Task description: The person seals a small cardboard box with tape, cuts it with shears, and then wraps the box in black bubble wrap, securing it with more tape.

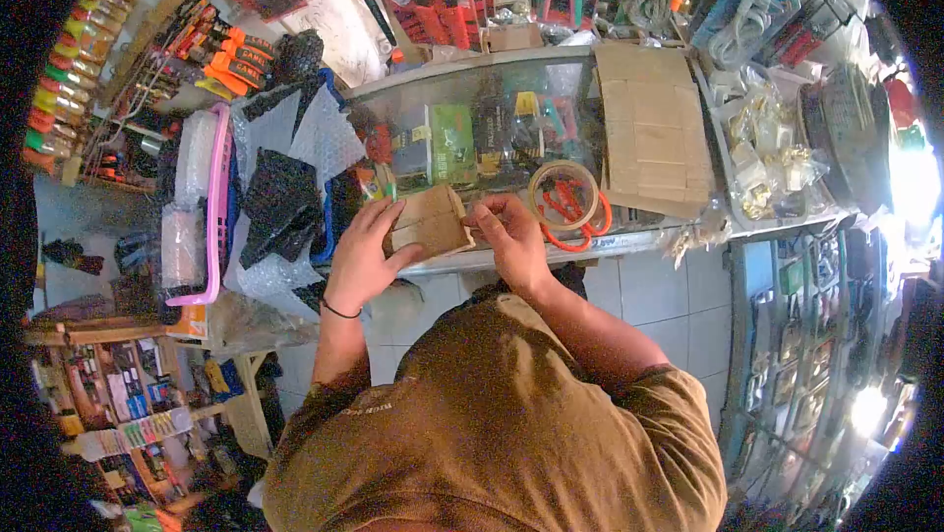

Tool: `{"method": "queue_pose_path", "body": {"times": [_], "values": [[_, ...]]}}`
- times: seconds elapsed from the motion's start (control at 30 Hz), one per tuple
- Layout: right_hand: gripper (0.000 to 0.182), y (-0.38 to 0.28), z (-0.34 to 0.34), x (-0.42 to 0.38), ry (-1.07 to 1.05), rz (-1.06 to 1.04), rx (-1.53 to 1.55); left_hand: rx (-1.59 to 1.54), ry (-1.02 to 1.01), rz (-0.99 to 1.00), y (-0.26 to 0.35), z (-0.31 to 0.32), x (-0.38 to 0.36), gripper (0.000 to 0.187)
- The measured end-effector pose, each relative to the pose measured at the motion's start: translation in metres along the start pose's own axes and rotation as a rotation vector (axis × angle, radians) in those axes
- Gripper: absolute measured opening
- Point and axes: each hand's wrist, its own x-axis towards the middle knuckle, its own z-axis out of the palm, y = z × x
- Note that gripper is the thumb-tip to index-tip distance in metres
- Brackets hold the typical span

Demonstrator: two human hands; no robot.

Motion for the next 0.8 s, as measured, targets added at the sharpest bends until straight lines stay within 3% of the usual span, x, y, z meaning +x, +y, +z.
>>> {"method": "queue_pose_path", "body": {"times": [0.2, 0.53, 0.8], "values": [[0.025, 0.004, -0.001, 0.006, -0.005, 0.039, 0.125, -0.039, 0.223, 0.093, 0.000, 0.026, 0.004, 0.057], [0.022, -0.004, -0.004, 0.013, -0.072, 0.151, 0.040, 0.025, 0.193, 0.134, 0.006, 0.020, 0.003, 0.063], [0.022, -0.015, -0.003, 0.031, -0.115, 0.039, -0.446, 0.074, 0.184, 0.199, -0.002, 0.027, 0.004, 0.051]]}}
